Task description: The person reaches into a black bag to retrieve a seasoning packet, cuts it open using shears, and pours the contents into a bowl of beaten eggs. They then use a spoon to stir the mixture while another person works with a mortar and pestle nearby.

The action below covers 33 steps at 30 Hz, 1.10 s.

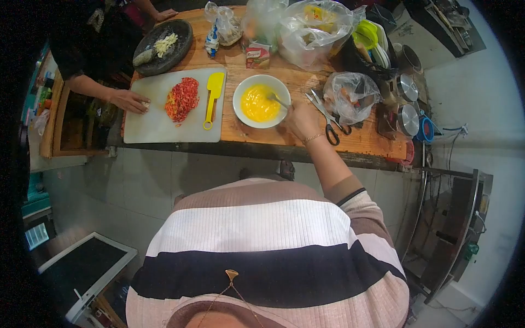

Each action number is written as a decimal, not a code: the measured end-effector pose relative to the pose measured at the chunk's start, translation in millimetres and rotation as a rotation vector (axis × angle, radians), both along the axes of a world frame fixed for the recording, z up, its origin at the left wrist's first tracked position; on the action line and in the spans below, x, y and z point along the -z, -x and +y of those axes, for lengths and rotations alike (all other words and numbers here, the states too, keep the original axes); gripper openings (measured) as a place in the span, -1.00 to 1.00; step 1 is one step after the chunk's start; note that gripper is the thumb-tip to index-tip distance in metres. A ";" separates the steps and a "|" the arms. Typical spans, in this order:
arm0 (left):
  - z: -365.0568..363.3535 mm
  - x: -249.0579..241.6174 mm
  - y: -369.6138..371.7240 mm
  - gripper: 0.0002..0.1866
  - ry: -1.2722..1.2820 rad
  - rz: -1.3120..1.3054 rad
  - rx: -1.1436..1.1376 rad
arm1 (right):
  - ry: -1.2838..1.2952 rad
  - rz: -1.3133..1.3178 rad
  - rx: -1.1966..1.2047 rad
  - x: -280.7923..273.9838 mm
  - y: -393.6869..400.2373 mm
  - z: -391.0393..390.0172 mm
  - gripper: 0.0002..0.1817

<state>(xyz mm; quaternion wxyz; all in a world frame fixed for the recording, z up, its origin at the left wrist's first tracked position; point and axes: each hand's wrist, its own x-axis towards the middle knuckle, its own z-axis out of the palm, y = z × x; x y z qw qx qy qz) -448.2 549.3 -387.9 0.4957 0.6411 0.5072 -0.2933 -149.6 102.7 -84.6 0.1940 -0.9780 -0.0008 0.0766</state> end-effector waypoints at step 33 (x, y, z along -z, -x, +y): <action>12.6 6.2 -0.3 -0.85 0.007 -0.030 0.049 | -0.217 0.256 -0.147 25.0 -5.4 -8.5 -0.61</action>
